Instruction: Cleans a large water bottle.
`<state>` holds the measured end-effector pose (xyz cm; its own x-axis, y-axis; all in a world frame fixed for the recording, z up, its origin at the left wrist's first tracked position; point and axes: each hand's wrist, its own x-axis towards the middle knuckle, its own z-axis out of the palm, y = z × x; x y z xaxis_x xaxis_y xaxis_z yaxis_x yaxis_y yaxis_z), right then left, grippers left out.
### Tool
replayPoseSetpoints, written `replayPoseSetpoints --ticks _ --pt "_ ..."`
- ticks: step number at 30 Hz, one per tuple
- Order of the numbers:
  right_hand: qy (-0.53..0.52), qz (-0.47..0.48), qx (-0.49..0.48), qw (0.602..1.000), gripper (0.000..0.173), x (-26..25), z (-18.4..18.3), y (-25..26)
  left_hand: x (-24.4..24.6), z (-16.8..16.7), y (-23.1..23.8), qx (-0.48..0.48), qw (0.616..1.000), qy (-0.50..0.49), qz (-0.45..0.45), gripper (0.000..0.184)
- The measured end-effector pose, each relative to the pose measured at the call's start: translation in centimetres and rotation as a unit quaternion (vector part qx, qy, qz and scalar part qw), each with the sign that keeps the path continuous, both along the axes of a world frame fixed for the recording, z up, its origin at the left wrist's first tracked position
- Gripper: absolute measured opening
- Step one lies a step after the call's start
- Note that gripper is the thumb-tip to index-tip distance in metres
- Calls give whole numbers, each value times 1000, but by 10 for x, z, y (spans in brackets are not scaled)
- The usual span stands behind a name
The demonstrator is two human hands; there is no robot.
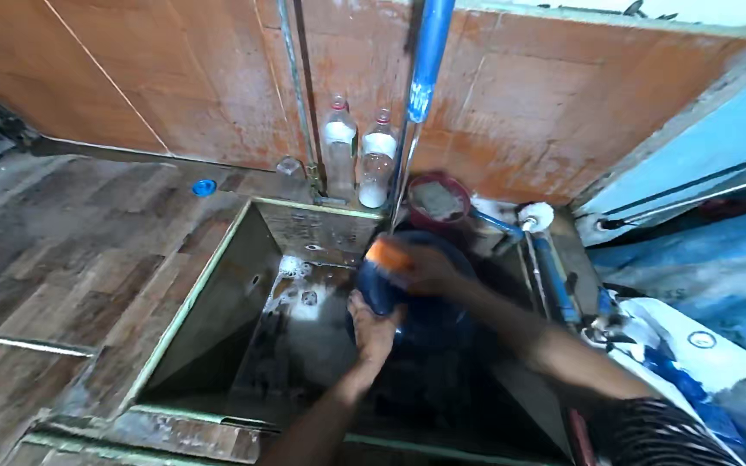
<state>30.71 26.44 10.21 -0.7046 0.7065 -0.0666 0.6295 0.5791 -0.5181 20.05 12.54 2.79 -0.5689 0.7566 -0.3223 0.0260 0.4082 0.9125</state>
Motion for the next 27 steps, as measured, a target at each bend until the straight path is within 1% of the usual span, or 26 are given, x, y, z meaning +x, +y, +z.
replayPoseSetpoints --ticks 1,2,4,5,6,8,10,11,13,14,15,17,18,19,20,21,22,23,24,25,26,27 --pt "10 -2 -5 1000 67 4 -8 -17 -3 4 0 -12 999 19 -35 111" --pt "5 -39 -5 999 65 13 -8 -22 -6 6 -3 -19 997 29 -64 111" --pt "-36 -167 0 985 65 34 -5 -17 -15 7 -8 -16 995 27 -100 108" --pt "-44 -219 7 975 65 35 -4 -15 -17 9 -7 -9 993 37 -112 108" --pt "-48 -244 15 968 65 31 -5 -23 -14 11 -7 -5 991 44 -130 108" --pt "-38 -213 34 976 65 12 -11 -56 -16 14 -2 9 984 49 -173 107" --pt "-22 -196 1 980 66 6 -4 -66 -35 9 2 35 980 43 -190 104" --pt "-29 -222 -3 975 66 13 -9 -64 -44 5 -3 31 980 44 -192 101" --pt "-52 -291 3 955 65 14 -6 -50 -49 11 -7 5 985 45 -167 101" --pt "-59 -290 1 955 66 6 -6 -55 -45 14 -8 -8 985 35 -166 102" --pt "-55 -260 7 964 67 -4 -7 -67 -42 17 -7 -21 983 33 -181 102" --pt "-8 -202 13 979 66 -19 -3 -79 -58 26 1 -12 973 35 -227 94" --pt "-2 -207 5 978 64 -16 -6 -77 -68 23 -2 -12 969 40 -242 92" --pt "-17 -238 3 971 63 -12 -6 -69 -76 23 -6 -15 970 53 -238 92" --pt "-43 -272 15 961 62 -12 -2 -59 -75 25 -8 -23 974 65 -215 95" --pt "-78 -288 17 954 64 -14 -2 -57 -66 24 -13 -37 979 63 -191 102" --pt "-99 -271 14 957 65 -22 -3 -63 -57 23 -16 -53 982 57 -171 108" --pt "-91 -237 11 967 65 -33 -1 -69 -53 28 -13 -64 982 57 -170 111" --pt "-55 -211 9 976 64 -40 1 -72 -55 30 -8 -59 980 57 -184 111" --pt "-21 -206 4 978 62 -36 -2 -71 -58 26 -9 -43 977 51 -203 110" --pt "-13 -229 5 973 61 -26 -7 -66 -63 17 -11 -24 974 46 -218 107" --pt "-28 -267 21 963 62 -18 -7 -56 -66 13 -12 -11 975 48 -216 104"
